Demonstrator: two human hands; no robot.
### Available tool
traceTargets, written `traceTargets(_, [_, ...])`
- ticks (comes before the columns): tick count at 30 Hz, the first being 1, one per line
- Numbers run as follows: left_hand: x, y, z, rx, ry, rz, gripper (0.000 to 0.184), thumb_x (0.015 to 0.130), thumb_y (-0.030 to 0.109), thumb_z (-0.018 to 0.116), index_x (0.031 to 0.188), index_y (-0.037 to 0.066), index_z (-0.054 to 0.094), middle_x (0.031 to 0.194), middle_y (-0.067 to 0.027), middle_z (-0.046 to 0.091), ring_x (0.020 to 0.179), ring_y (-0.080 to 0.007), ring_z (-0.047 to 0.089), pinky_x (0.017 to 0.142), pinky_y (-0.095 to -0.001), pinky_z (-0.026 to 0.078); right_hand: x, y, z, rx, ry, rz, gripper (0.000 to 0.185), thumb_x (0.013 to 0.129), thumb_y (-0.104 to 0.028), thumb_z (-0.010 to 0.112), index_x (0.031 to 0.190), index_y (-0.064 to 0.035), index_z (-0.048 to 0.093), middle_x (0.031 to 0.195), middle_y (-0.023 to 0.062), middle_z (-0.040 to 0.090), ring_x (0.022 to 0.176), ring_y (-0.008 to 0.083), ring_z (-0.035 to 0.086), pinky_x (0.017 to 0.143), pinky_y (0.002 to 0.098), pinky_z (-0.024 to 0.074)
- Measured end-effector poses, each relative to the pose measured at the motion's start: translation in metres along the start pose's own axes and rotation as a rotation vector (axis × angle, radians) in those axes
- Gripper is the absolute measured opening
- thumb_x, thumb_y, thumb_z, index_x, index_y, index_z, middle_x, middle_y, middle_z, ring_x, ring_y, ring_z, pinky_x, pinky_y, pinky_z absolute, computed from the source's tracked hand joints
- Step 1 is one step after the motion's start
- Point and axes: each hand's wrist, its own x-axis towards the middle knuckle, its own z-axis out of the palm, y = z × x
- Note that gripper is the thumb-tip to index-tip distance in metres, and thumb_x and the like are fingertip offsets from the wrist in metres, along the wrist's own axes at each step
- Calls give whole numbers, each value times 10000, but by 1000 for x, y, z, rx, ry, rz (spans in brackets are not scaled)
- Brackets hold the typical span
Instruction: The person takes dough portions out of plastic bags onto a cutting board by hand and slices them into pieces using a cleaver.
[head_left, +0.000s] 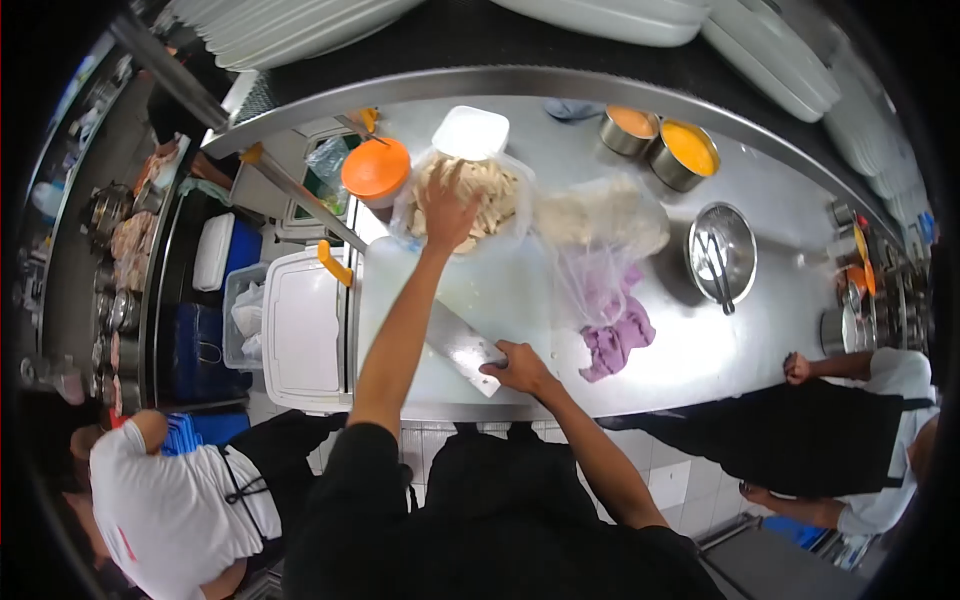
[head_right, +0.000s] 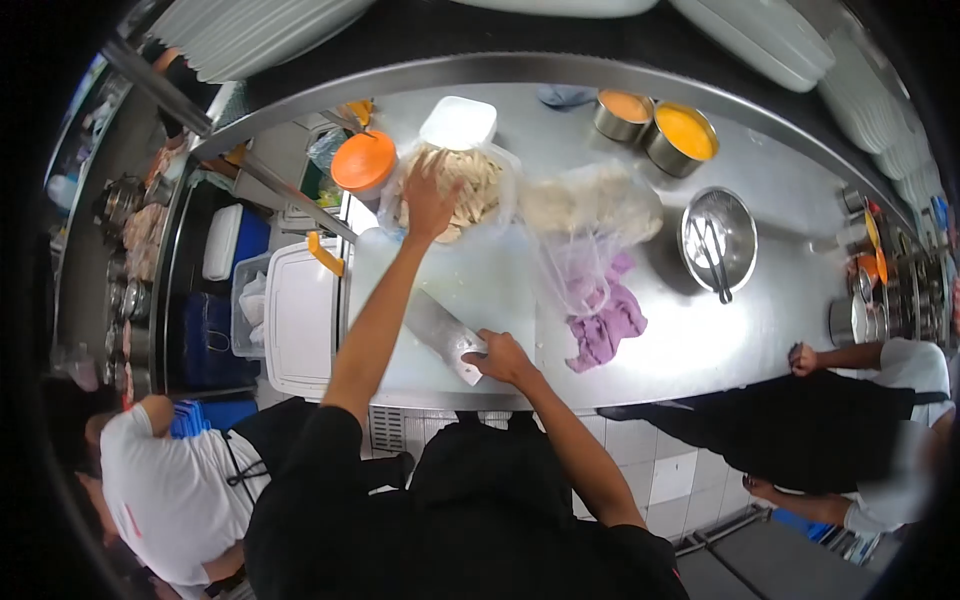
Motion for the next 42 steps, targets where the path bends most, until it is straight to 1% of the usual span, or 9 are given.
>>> traceTargets(3, [-23,-38,-25,121,494,-319,527,853,380,707,1195,18,534,1103,-190,583,1092,-370,557,935,-492,417,24,-11,-16,-448,50,47,516,758,-416,723,1002,31,639,811,220,688,816,396,675,751,472,538])
traceTargets(6, [-15,-76,-57,-64,229,-583,458,808,378,753,1017,35,533,961,-150,577,991,-363,570,833,-479,446,78,1,-54,-383,254,-133,377,771,-301,743,1007,-33,622,905,194,686,841,358,671,769,465,526])
traceTargets(12, [22,-115,-64,-93,92,-719,788,842,698,550,1169,30,288,974,-276,636,778,-387,644,727,-453,500,185,-24,-146,-365,664,-86,634,774,-218,761,1255,38,437,1028,278,639,990,425,627,885,464,502])
traceTargets(15, [43,-111,-67,-646,93,-1092,846,861,724,495,1233,-1,268,1014,-218,621,889,-331,651,775,-360,511,211,-12,-152,-441,717,44,791,775,-263,758,1339,71,316,1104,319,607,1039,447,610,937,444,490])
traceTargets(20, [32,-130,-41,-677,8,-957,963,848,737,500,1412,9,220,1187,-185,612,1034,-365,637,911,-442,482,223,-1,-158,-159,575,295,931,791,-395,722,1377,133,227,1181,363,575,1133,453,580,988,422,471])
traceTargets(24, [17,-108,-50,42,-411,-558,678,877,553,584,1335,67,466,1121,-232,661,1073,-402,631,911,-483,482,230,5,-174,-175,583,339,796,803,-429,650,1303,133,390,1213,366,563,1169,450,560,1009,434,450])
traceTargets(29, [40,-132,-99,-70,39,-375,215,886,129,503,988,80,686,904,-210,694,878,-413,668,782,-461,519,240,22,-234,-203,716,128,453,818,-229,553,1195,11,629,1174,267,636,1135,425,582,998,437,456])
traceTargets(38, [62,-105,-96,-245,248,-688,256,905,259,566,1036,77,688,949,-203,709,909,-404,676,816,-464,513,209,-31,-235,51,603,126,509,843,-222,642,1285,14,554,734,125,674,542,210,637,499,330,533])
traceTargets(42, [41,-124,-95,-124,8,-496,487,859,355,718,1207,36,598,975,-187,685,815,-247,682,700,-368,541,168,-19,-244,-312,448,172,642,783,-386,754,1257,3,563,979,225,693,873,308,701,815,355,544])
